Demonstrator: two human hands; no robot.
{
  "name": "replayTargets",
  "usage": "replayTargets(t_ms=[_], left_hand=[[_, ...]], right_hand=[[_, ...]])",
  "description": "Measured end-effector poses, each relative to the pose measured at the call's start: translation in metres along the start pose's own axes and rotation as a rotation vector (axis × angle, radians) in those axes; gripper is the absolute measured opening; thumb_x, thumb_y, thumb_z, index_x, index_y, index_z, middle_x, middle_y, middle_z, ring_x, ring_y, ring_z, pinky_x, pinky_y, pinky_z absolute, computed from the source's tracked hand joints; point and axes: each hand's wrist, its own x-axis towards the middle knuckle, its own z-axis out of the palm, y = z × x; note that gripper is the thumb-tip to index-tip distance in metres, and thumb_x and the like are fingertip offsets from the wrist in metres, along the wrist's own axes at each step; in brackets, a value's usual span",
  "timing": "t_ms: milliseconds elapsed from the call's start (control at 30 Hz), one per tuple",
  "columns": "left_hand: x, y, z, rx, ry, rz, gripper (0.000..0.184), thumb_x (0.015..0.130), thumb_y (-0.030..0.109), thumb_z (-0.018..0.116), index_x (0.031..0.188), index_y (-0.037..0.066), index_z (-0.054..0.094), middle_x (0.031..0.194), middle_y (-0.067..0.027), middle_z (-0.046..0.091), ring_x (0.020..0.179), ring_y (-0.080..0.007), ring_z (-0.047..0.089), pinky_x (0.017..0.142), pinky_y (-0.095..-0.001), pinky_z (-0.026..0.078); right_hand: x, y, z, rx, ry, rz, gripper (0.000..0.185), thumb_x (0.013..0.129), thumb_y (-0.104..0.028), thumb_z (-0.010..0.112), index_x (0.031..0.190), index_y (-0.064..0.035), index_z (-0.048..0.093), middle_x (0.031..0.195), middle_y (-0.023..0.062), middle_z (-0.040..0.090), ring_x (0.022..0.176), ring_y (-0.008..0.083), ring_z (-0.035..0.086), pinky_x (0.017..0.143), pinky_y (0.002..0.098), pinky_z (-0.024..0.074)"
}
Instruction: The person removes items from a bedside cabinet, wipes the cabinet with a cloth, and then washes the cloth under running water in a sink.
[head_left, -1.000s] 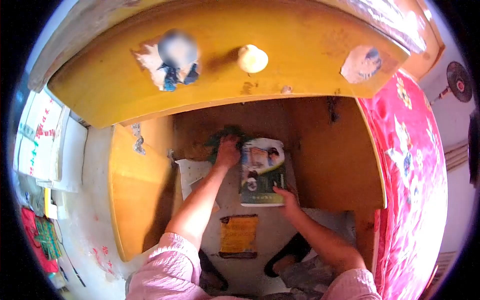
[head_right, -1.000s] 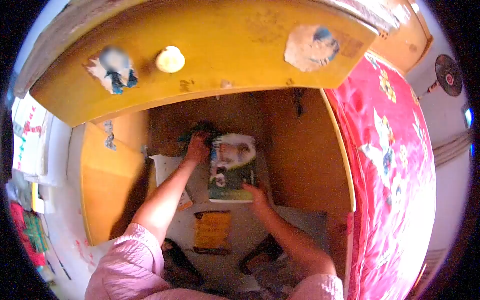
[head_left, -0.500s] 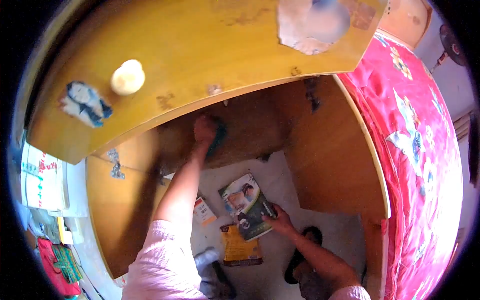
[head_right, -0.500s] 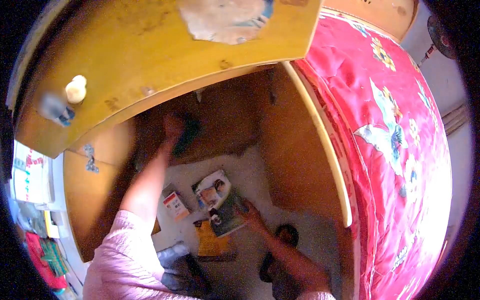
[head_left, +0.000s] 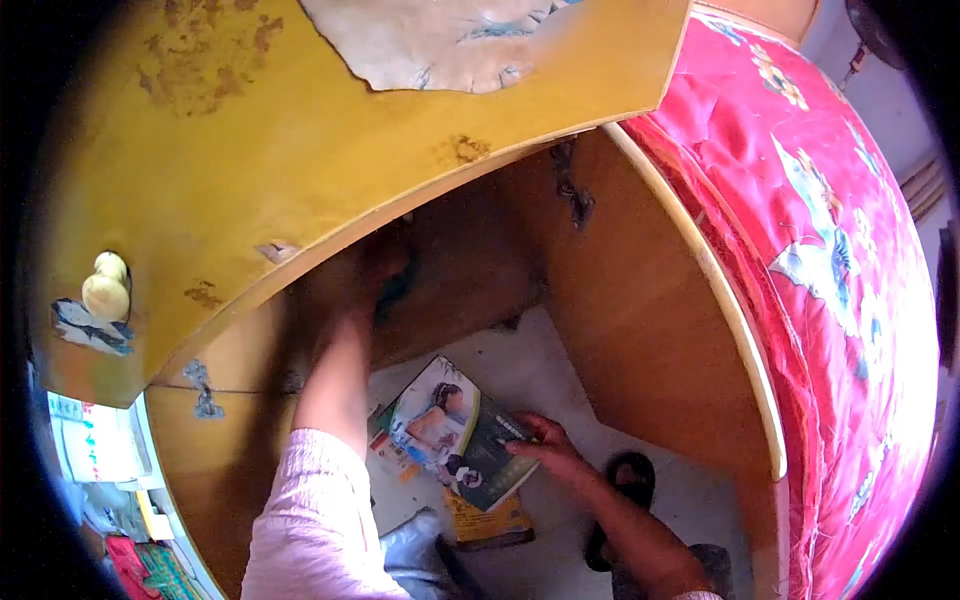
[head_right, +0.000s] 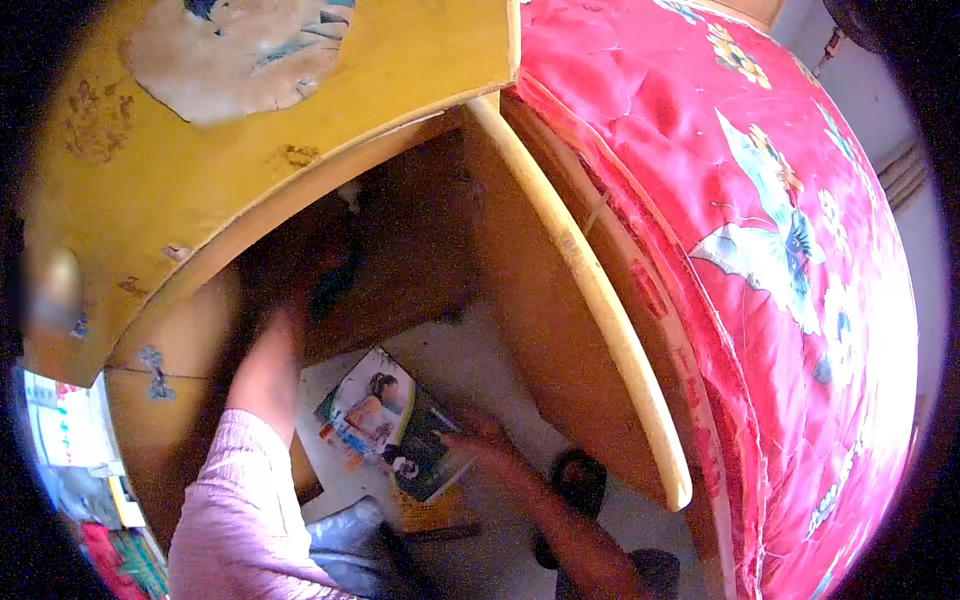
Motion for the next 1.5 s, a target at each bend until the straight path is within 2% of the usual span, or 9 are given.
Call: replayTargets(t_ms=[233,467,600,767,900,1000,1200,1467,1500], left_hand=[[0.011,0.011,0.014,0.038,0.001,0.036,0.036,0.087,0.033,0.054,0.114,0.009,0.062,0.118,-0.0163,0.06,0.11,-0.0343,0.055,0.094,-0.0441,0.044],[0.005,0.013,0.014,0.144,0.011,0.173,0.038,0.088,0.035,0.055,0.117,0.011,0.06,0.12,-0.014,0.059,0.111,-0.0325,0.054,0.095,-0.0427,0.043],[-0.009,0.001,-0.016,0.307,-0.026,0.33,0.039,0.088,0.036,0.055,0.119,0.013,0.06,0.122,-0.0128,0.059,0.112,-0.0314,0.054,0.097,-0.042,0.042],[0.0,-0.018,-0.075,0.512,-0.236,0.512,0.041,0.088,0.037,0.056,0.121,0.014,0.059,0.124,-0.0114,0.058,0.113,-0.0301,0.053,0.098,-0.041,0.041],[0.043,-0.047,-0.105,0.432,-0.336,0.332,0.041,0.088,0.037,0.055,0.122,0.013,0.058,0.125,-0.0111,0.058,0.114,-0.0291,0.052,0.098,-0.0403,0.04],[0.061,-0.07,-0.088,0.323,-0.243,0.173,0.042,0.089,0.037,0.055,0.122,0.012,0.058,0.125,-0.0109,0.057,0.114,-0.0284,0.052,0.098,-0.0398,0.04],[0.044,-0.087,-0.026,0.189,-0.099,-0.018,0.043,0.089,0.037,0.055,0.123,0.011,0.057,0.127,-0.0105,0.056,0.115,-0.0269,0.051,0.099,-0.0387,0.039],[0.042,-0.045,0.0,0.165,-0.062,-0.03,0.044,0.09,0.037,0.054,0.125,0.01,0.056,0.128,-0.0099,0.054,0.116,-0.0249,0.05,0.1,-0.0374,0.038],[0.042,-0.026,0.006,0.152,-0.064,0.008,0.044,0.09,0.037,0.054,0.125,0.01,0.056,0.128,-0.0099,0.053,0.116,-0.0246,0.049,0.1,-0.0372,0.038]], right_hand=[[0.038,0.059,-0.015,-0.322,0.054,-0.13,0.052,0.075,-0.011,0.076,0.121,-0.0013,0.055,0.111,0.0049,0.061,0.103,0.0148,0.056,0.09,0.03,0.0454],[0.007,0.035,0.012,0.103,0.117,-0.013,0.055,0.073,-0.008,0.076,0.123,-0.0012,0.054,0.112,0.0073,0.061,0.101,0.0175,0.058,0.09,0.0313,0.0456],[0.006,0.008,0.023,0.359,0.323,-0.036,0.054,0.07,-0.009,0.072,0.121,-0.0012,0.055,0.107,0.0084,0.062,0.099,0.019,0.059,0.088,0.0305,0.046],[0.038,-0.026,0.015,0.214,0.273,-0.223,0.05,0.073,-0.008,0.072,0.119,-0.0015,0.055,0.112,0.0083,0.06,0.101,0.0197,0.057,0.087,0.0319,0.0461],[0.054,-0.002,0.012,0.263,0.37,-0.375,0.047,0.076,-0.005,0.07,0.119,-0.0028,0.054,0.116,0.0071,0.059,0.101,0.0196,0.057,0.085,0.0325,0.0475],[0.047,0.0,0.022,0.324,0.455,-0.324,0.047,0.074,-0.009,0.07,0.118,-0.0046,0.055,0.102,0.0052,0.062,0.092,0.0153,0.058,0.081,0.0295,0.0467],[0.045,0.002,0.031,0.355,0.458,-0.341,0.046,0.075,-0.006,0.068,0.119,-0.0045,0.054,0.106,0.0051,0.061,0.096,0.0164,0.057,0.083,0.0309,0.0462],[0.029,-0.023,0.032,0.253,0.585,-0.362,0.046,0.074,-0.008,0.068,0.118,-0.0047,0.053,0.105,0.0061,0.06,0.098,0.017,0.055,0.088,0.0304,0.0436],[0.013,-0.061,0.053,0.556,0.548,-0.279,0.045,0.074,-0.008,0.068,0.116,-0.0045,0.053,0.105,0.006,0.06,0.097,0.017,0.055,0.087,0.0303,0.0436]])
